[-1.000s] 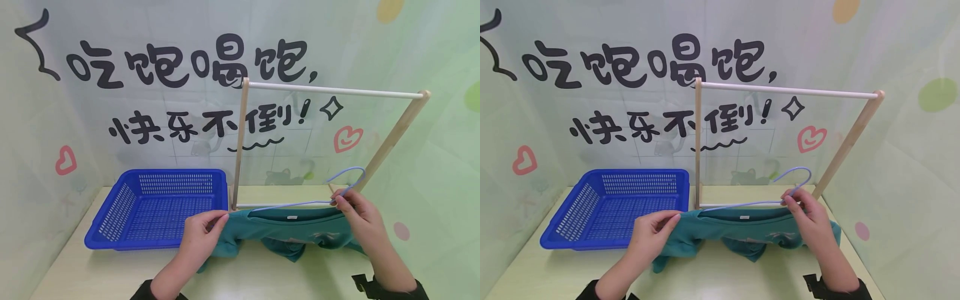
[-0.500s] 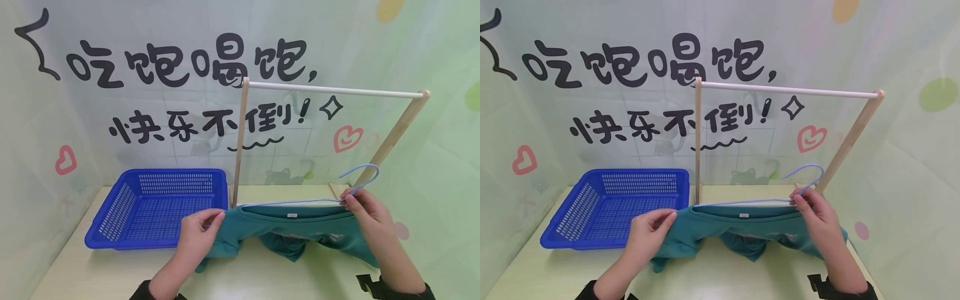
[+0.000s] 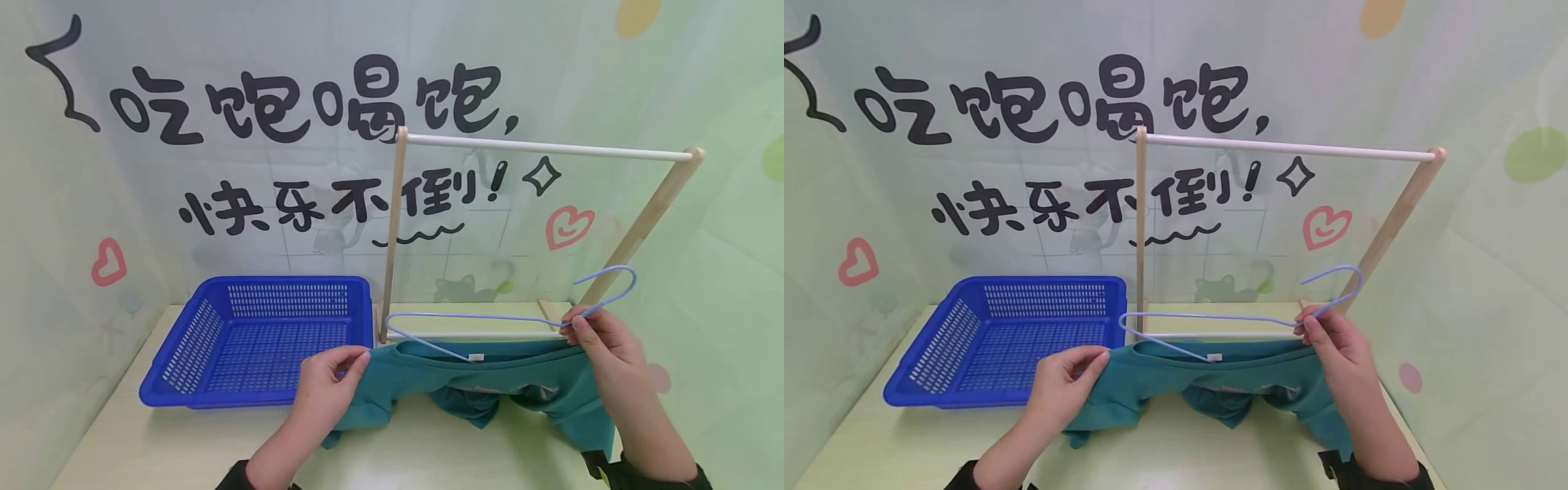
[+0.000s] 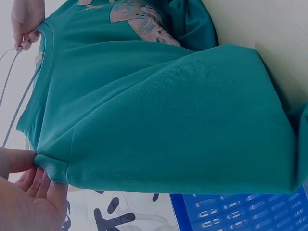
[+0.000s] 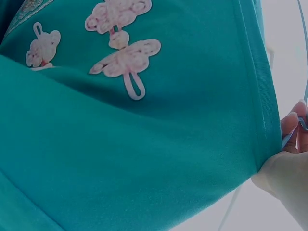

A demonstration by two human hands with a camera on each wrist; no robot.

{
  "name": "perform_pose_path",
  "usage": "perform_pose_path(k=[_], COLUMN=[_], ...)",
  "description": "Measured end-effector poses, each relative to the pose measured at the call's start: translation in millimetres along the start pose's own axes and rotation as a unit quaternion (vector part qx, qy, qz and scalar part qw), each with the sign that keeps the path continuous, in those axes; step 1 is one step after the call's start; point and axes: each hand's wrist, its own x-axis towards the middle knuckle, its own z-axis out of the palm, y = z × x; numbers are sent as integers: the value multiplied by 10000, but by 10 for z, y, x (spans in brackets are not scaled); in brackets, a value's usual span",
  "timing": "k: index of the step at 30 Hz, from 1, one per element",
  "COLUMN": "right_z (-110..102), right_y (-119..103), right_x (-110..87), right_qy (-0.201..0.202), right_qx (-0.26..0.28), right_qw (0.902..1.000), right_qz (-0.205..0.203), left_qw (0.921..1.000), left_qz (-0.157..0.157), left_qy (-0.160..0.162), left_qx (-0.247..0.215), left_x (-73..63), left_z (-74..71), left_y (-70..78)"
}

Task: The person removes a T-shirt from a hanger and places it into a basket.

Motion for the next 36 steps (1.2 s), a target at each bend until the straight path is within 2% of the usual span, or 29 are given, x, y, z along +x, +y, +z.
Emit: perform_pose_path(k=[4, 11, 16, 18, 22, 24, 27, 29, 31, 34, 36], right_z=[20, 94, 151, 181, 266, 318, 406, 461, 508, 551, 567], right_y=[17, 72, 103, 124, 159, 169, 178, 181, 181, 179, 181], right_x=[1, -25, -49, -60, -90, -103, -118, -127, -135, -141, -145], right_qy=[-194, -321, -394, -583, -1038, -1207, -1410, -1531, -1610, -1694, -1712], right_qx=[-188, -709, -947, -1198, -1934, -2295, -2647, -2743, -2779, -2704, -2665], right_qw=[9996, 9966, 9940, 9905, 9755, 9658, 9539, 9492, 9466, 9472, 9481], right_qz=[72, 270, 372, 339, 106, 3, -111, -183, -288, -318, -288], left_qw=[9999, 9987, 9985, 9976, 9911, 9825, 9682, 9621, 9611, 9640, 9670], left_qz=[109, 174, 324, 533, 1100, 1445, 1660, 1624, 1493, 1215, 1179], left_qy=[-97, -489, -339, -328, -672, -886, -1299, -1589, -1786, -1959, -1902], left_qx=[-31, 13, -294, -279, 318, 775, 1346, 1509, 1487, 1322, 1219], left_x=[0, -26, -33, -47, -97, -123, -153, -170, -184, -196, -201], left_z=[21, 42, 14, 3, 28, 63, 121, 157, 191, 225, 244], left_y=[-11, -42, -15, 36, 158, 207, 249, 252, 245, 241, 233])
